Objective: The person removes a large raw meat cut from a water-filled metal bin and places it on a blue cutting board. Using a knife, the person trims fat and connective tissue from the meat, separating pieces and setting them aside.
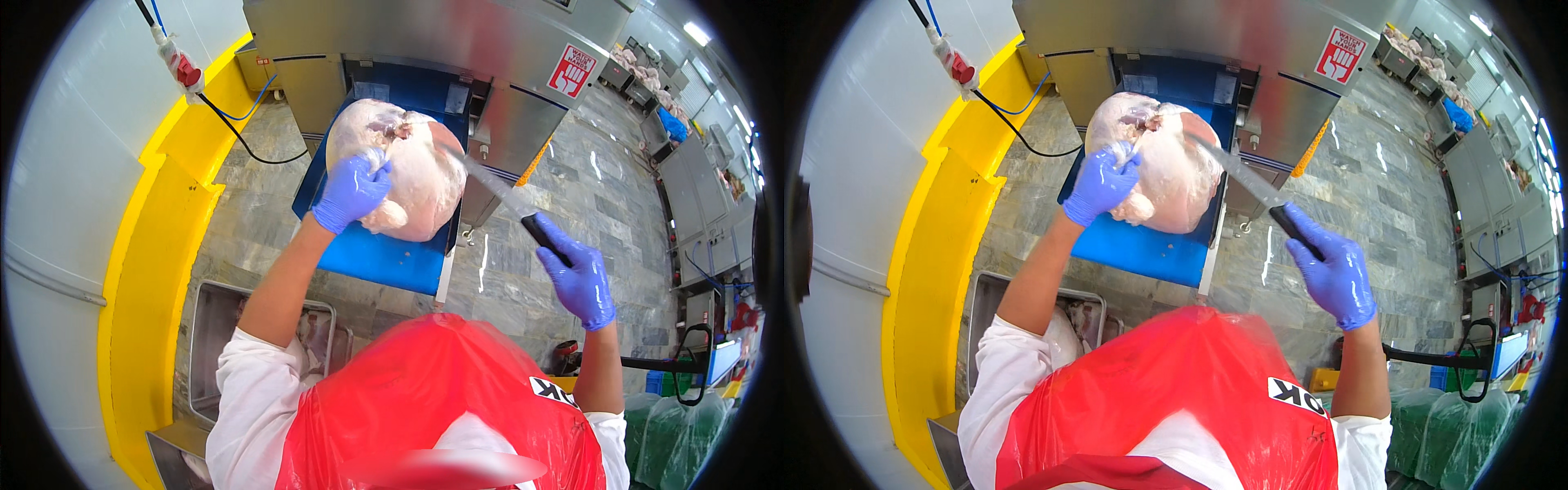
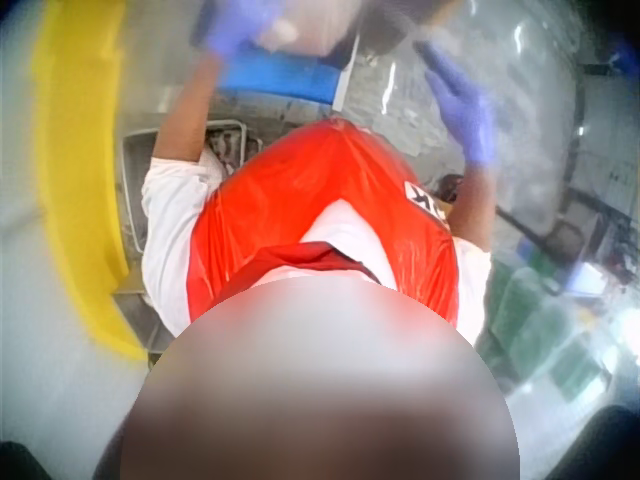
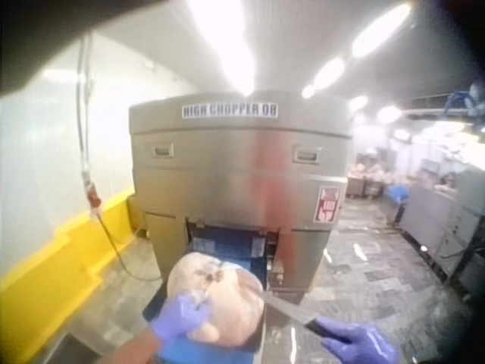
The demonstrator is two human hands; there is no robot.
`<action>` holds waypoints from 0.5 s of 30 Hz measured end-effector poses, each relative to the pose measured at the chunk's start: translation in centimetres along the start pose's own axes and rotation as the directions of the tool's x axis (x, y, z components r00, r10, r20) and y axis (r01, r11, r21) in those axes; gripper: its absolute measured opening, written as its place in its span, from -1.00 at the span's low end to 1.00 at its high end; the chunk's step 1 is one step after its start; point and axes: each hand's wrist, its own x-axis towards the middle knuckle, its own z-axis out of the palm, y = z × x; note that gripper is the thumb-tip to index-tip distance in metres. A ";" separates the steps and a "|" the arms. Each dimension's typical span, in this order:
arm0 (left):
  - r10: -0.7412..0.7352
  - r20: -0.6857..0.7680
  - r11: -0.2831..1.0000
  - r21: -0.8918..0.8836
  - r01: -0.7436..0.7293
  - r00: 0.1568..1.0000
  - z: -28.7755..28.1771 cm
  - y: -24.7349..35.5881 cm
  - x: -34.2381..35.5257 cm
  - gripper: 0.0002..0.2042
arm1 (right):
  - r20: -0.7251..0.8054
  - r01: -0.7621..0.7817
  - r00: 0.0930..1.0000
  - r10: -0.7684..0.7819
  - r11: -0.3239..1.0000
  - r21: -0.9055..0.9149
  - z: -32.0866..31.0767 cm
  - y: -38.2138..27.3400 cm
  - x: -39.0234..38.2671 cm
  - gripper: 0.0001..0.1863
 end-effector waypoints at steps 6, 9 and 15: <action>0.133 -0.039 0.914 0.392 -0.107 0.990 -4.6 -3.0 5.7 -0.91 | 0.042 0.028 0.999 -0.023 0.994 -0.109 1.1 -1.0 -0.3 -0.46; 0.091 -0.105 0.968 0.243 -0.063 0.990 -4.3 -4.4 7.3 -0.92 | 0.018 0.032 0.999 -0.030 0.992 -0.125 1.9 -0.8 -0.9 -0.46; -0.161 -0.078 0.986 -0.056 0.157 0.984 -3.6 -5.6 5.7 -0.87 | -0.001 -0.035 0.999 0.035 0.997 -0.073 3.3 -0.4 -1.1 -0.46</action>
